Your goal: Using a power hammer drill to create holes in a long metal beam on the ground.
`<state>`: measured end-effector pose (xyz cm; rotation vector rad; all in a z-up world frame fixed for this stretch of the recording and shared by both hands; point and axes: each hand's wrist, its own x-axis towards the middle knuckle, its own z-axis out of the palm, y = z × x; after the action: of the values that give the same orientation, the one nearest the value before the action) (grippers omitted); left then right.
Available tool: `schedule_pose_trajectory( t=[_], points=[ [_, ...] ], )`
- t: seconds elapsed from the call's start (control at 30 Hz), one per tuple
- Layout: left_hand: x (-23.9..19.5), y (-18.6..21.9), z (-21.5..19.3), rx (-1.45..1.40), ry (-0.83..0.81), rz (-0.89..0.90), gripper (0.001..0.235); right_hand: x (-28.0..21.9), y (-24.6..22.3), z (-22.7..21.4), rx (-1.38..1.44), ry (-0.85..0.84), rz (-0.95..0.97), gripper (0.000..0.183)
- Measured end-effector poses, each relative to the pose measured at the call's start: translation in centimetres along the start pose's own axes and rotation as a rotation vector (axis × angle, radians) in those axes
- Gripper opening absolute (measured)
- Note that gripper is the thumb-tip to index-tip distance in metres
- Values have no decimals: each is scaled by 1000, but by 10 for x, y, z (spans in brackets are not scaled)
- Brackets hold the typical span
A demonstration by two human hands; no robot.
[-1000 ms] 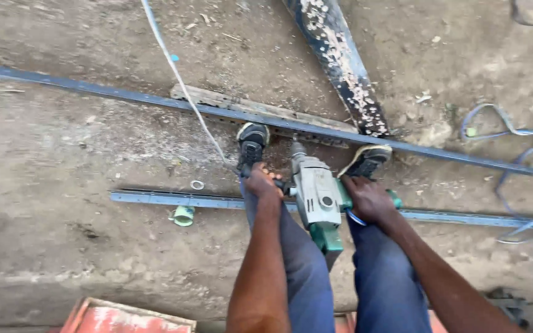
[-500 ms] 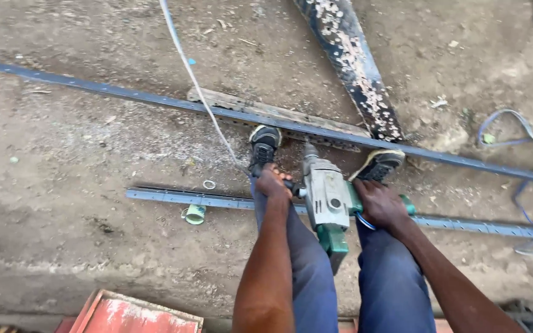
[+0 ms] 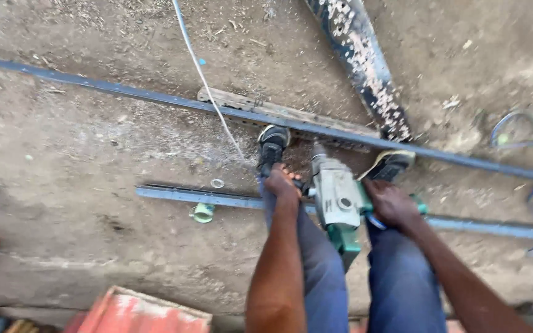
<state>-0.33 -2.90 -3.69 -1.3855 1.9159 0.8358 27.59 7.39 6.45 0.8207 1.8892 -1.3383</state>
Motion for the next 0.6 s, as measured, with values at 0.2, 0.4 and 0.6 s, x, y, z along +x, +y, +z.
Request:
schedule_pose_trajectory(
  t=[0.2, 0.4, 0.6],
  points=[
    [-16, 5, -5, -202, -68, 10, 19, -3, -21, -17, -89, -2, 97, 75],
    [-16, 8, -6, -171, -51, 37, 17, 3, -19, -11, -81, 21, 62, 77],
    [24, -7, -7, 3, -49, -26, 24, -2, -32, -22, -69, 89, 31, 68]
  ],
)
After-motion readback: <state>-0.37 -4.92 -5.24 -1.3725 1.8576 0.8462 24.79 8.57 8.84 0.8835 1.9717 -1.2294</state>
